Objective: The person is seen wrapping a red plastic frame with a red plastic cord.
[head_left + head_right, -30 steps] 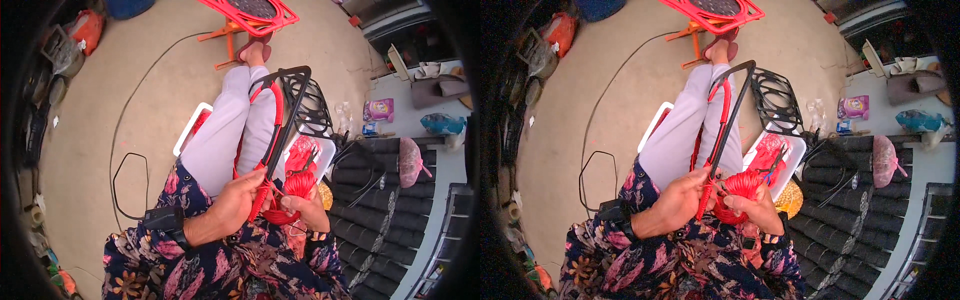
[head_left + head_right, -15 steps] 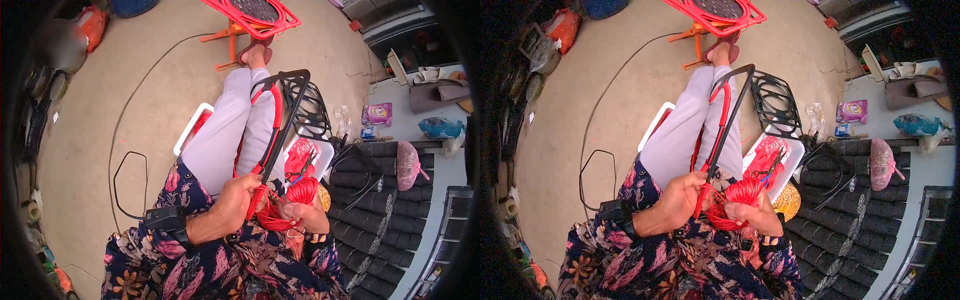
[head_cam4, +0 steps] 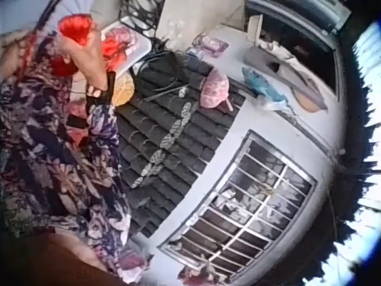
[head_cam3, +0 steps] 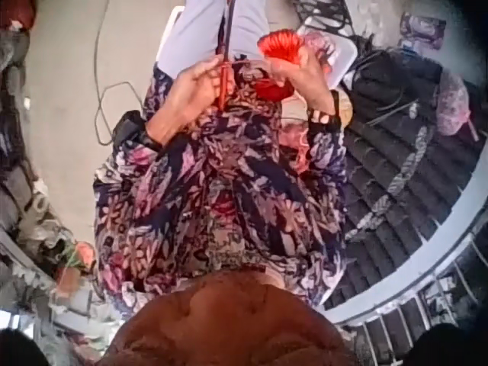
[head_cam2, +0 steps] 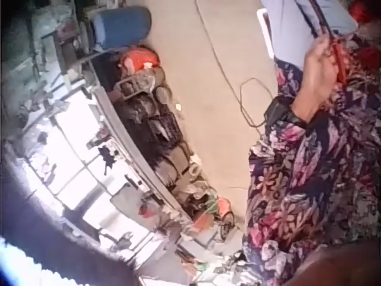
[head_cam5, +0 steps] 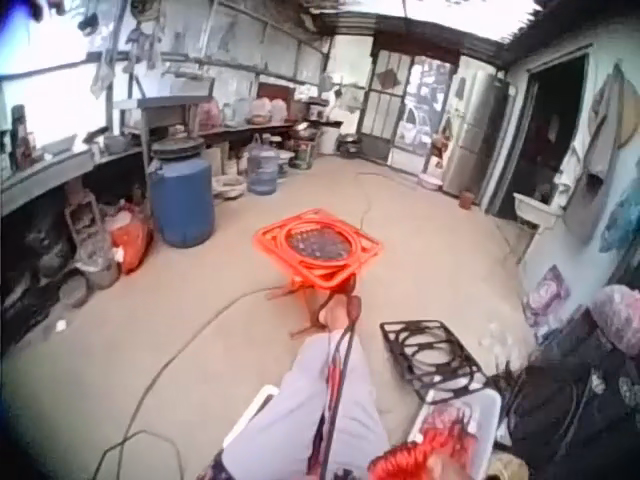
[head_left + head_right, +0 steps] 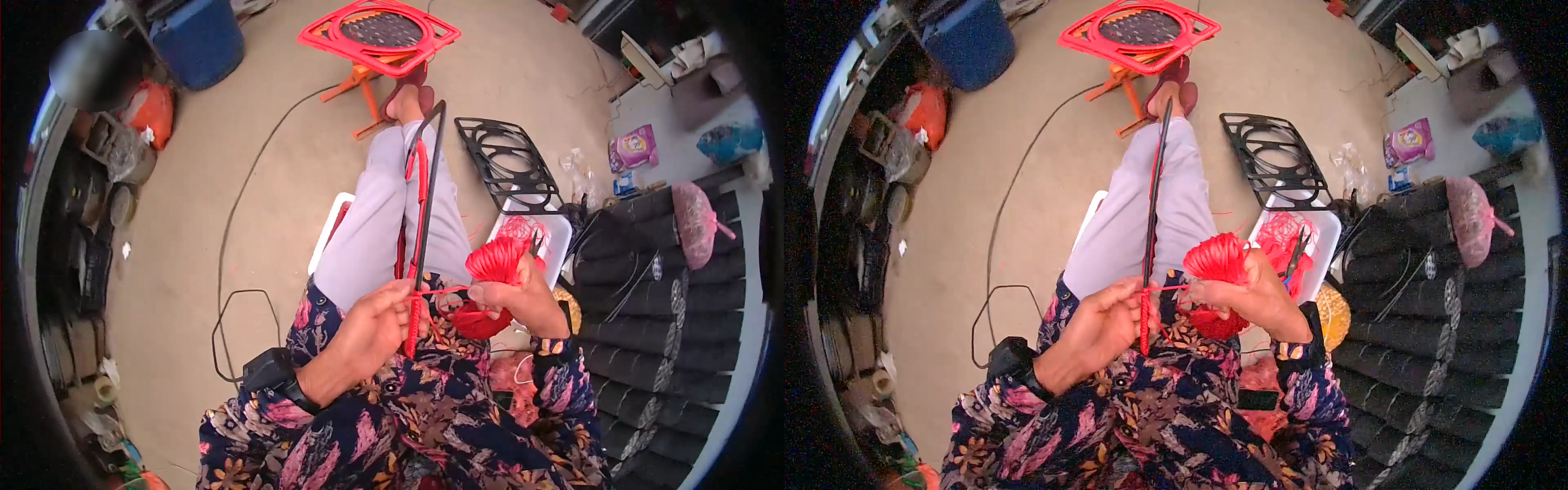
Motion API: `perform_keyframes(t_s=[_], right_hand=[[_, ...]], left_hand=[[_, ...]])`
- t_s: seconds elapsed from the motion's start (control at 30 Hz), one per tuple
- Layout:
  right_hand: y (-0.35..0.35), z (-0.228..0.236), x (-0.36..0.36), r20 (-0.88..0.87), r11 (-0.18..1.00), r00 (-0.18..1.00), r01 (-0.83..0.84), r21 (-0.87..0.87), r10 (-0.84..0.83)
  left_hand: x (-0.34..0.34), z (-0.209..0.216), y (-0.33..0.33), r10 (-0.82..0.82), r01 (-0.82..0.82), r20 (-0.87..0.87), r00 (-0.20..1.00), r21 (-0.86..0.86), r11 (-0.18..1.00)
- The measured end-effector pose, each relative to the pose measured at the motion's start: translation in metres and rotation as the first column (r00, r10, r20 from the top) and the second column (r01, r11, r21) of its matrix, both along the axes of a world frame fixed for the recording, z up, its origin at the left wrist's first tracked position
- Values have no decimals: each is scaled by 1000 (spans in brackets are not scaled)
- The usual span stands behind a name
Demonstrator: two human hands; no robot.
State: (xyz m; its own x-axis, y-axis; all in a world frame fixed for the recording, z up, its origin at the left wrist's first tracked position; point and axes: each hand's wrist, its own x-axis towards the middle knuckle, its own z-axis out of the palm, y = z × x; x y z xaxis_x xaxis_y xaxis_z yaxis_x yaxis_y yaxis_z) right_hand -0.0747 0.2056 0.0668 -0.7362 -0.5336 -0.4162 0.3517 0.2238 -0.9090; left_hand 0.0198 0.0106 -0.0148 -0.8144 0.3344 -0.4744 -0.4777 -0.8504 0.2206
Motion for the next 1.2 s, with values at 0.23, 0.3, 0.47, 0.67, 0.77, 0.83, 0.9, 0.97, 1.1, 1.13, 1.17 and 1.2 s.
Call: perform_keyframes(t_s=[0.23,0.3,0.47,0.67,0.77,0.83,0.9,0.97,1.1,1.13,1.17,1.2], right_hand=[[-7,6,1,-27,983,992,-126,-135,123],[-9,5,2,-28,985,994,-112,-131,109],[-17,-1,3,-9,961,980,-195,-195,197],[-9,-5,9,98,961,979,-155,-229,181],[-10,-5,12,27,963,986,-152,-223,162],[-12,-2,12,35,962,988,-139,-235,151],[-12,-1,12,45,961,989,-128,-245,143],[-9,-2,12,25,962,987,-149,-230,158],[-7,-1,11,85,961,977,-176,-212,198],[-6,-3,13,77,959,974,-195,-204,215],[-4,-5,14,69,957,970,-214,-195,231],[-1,-7,13,65,958,971,-215,-192,231]], left_hand=[[1,4,5,1,0,-28,1000,22,1000],[2,-3,5,12,-8,-104,994,32,999],[-5,8,13,88,-87,18,996,-66,994],[-4,0,7,102,-101,18,995,-34,994],[-2,4,6,80,-81,-24,996,-43,996],[-4,6,8,83,-85,-40,996,-57,995],[-6,9,9,78,-78,-8,997,-159,984],[-5,7,9,81,-82,-10,997,-128,988],[-6,7,5,96,-97,-12,995,-125,987],[-4,4,4,98,-99,-13,995,-121,988],[-1,-2,2,84,-87,-38,996,-98,991],[0,-5,0,68,-73,-66,995,-77,994]])
